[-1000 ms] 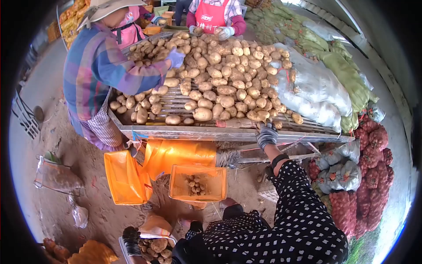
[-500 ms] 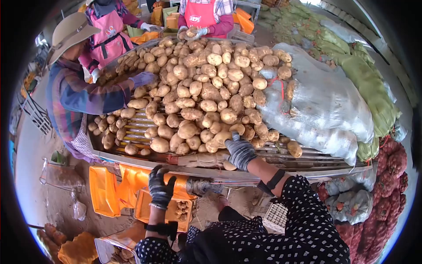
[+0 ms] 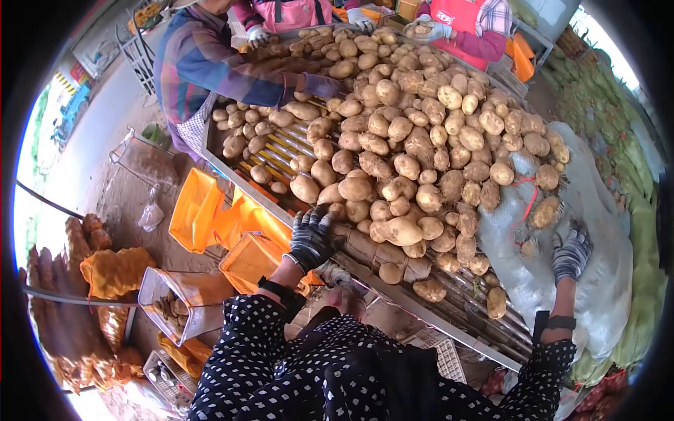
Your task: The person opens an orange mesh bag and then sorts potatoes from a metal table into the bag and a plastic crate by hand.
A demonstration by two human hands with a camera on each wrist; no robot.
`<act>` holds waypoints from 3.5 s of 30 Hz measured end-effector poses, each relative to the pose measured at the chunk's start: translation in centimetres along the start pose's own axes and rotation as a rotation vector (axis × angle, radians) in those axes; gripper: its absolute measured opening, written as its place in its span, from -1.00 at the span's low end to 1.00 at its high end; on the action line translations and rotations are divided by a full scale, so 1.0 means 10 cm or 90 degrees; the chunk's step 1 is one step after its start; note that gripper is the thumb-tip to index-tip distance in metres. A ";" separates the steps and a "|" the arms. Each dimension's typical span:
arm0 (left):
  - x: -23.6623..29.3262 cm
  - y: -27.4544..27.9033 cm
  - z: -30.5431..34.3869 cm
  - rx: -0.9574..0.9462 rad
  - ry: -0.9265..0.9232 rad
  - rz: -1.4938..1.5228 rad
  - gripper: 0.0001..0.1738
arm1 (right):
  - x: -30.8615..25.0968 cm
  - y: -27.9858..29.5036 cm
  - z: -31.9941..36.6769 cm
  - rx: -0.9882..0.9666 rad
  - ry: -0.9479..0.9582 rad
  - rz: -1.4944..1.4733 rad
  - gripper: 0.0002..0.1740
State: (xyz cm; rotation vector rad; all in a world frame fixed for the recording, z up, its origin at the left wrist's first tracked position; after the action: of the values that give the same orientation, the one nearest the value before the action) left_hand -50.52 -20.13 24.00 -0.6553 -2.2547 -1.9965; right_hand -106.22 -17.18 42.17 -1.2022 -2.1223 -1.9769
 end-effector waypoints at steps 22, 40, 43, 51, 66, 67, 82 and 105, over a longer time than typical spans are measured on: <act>-0.54 -0.10 -1.72 -0.104 -0.199 -0.207 -0.60 | -0.12 0.03 0.00 0.053 0.009 0.059 -0.21; 0.13 -0.36 -2.02 -0.056 -0.339 -0.053 -0.49 | -0.10 0.05 -0.01 0.021 -0.013 0.030 -0.20; -0.14 -0.23 -2.09 -0.016 -0.325 -0.103 -0.61 | -0.13 0.03 -0.01 0.061 0.009 0.005 -0.22; -0.93 -0.11 -2.43 -0.079 -0.183 -0.245 -0.62 | -0.08 0.01 -0.01 0.069 0.008 0.000 -0.23; 1.63 -0.19 -1.82 -0.082 -0.522 0.017 -0.24 | -0.07 0.04 -0.01 0.047 -0.010 0.008 -0.23; 1.58 -0.18 -1.80 -0.129 -0.483 -0.007 -0.21 | -0.08 0.05 -0.02 0.049 -0.006 0.006 -0.23; 1.23 -0.43 -1.61 -0.209 -0.402 -0.339 -0.61 | -0.08 0.05 -0.02 0.006 -0.034 0.029 -0.24; 1.03 -0.19 -2.39 -0.026 -0.379 -0.161 -0.68 | -0.09 0.02 -0.03 -0.021 -0.033 0.033 -0.25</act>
State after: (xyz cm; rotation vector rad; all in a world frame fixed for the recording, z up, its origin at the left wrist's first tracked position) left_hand -66.04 -40.36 29.31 -1.1523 -2.7414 -2.1831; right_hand -105.59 -17.92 41.97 -1.3142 -2.0676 -1.9882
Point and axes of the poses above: each hand's wrist, its own z-axis away from the middle knuckle, its own y-axis out of the back of the hand, x = y × z, the point moved 9 cm from there along -z, towards the middle knuckle, and after that the axes turned 2 degrees about x, right-handed, at the moved point
